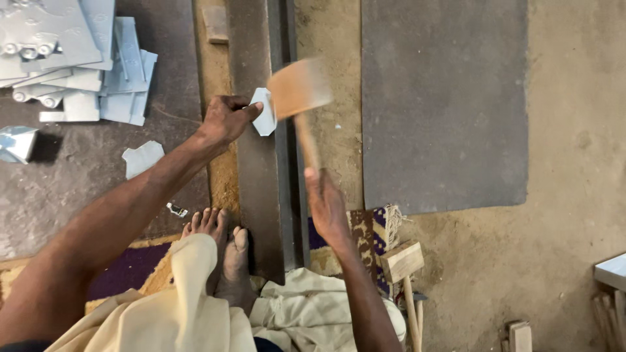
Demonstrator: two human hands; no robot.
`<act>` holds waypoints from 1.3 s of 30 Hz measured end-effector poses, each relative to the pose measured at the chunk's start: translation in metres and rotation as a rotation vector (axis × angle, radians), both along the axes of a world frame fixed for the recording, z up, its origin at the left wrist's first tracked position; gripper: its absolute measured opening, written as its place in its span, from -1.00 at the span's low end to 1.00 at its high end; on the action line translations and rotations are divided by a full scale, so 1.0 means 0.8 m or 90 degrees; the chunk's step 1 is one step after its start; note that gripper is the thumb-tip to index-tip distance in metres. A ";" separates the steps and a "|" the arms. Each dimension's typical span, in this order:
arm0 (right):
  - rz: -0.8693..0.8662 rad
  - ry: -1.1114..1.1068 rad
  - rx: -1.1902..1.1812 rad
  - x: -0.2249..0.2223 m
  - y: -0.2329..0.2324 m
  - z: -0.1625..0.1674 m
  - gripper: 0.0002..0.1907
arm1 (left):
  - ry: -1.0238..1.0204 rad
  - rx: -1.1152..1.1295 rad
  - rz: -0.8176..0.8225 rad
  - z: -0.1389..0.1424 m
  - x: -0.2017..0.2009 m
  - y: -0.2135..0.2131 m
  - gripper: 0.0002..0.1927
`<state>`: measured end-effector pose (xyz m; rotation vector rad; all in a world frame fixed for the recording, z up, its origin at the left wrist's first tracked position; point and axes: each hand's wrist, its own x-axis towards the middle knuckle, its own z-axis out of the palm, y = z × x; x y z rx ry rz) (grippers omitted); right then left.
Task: The person sits on the floor and hammers small cut metal pieces against a steel beam using a wooden mallet, folding and shaping each piece, then sets finished pieces aside and picks up the next piece to repeat the process.
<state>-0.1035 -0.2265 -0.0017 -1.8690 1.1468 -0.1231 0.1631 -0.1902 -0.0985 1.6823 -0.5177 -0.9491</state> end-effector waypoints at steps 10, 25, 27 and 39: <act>-0.014 -0.004 -0.064 -0.038 0.020 -0.020 -0.45 | -0.015 0.022 -0.024 -0.030 -0.001 0.000 -0.61; -0.444 -0.620 0.019 -0.073 -0.002 -0.015 -0.47 | 0.008 0.038 -0.051 -0.016 -0.009 -0.009 -0.63; -0.341 -0.434 -0.022 -0.043 0.006 -0.041 -0.46 | 0.012 0.091 -0.039 -0.008 -0.012 -0.013 -0.62; -0.333 -0.438 0.274 -0.065 0.002 -0.058 -0.40 | 0.003 0.119 -0.065 0.013 -0.017 -0.009 -0.61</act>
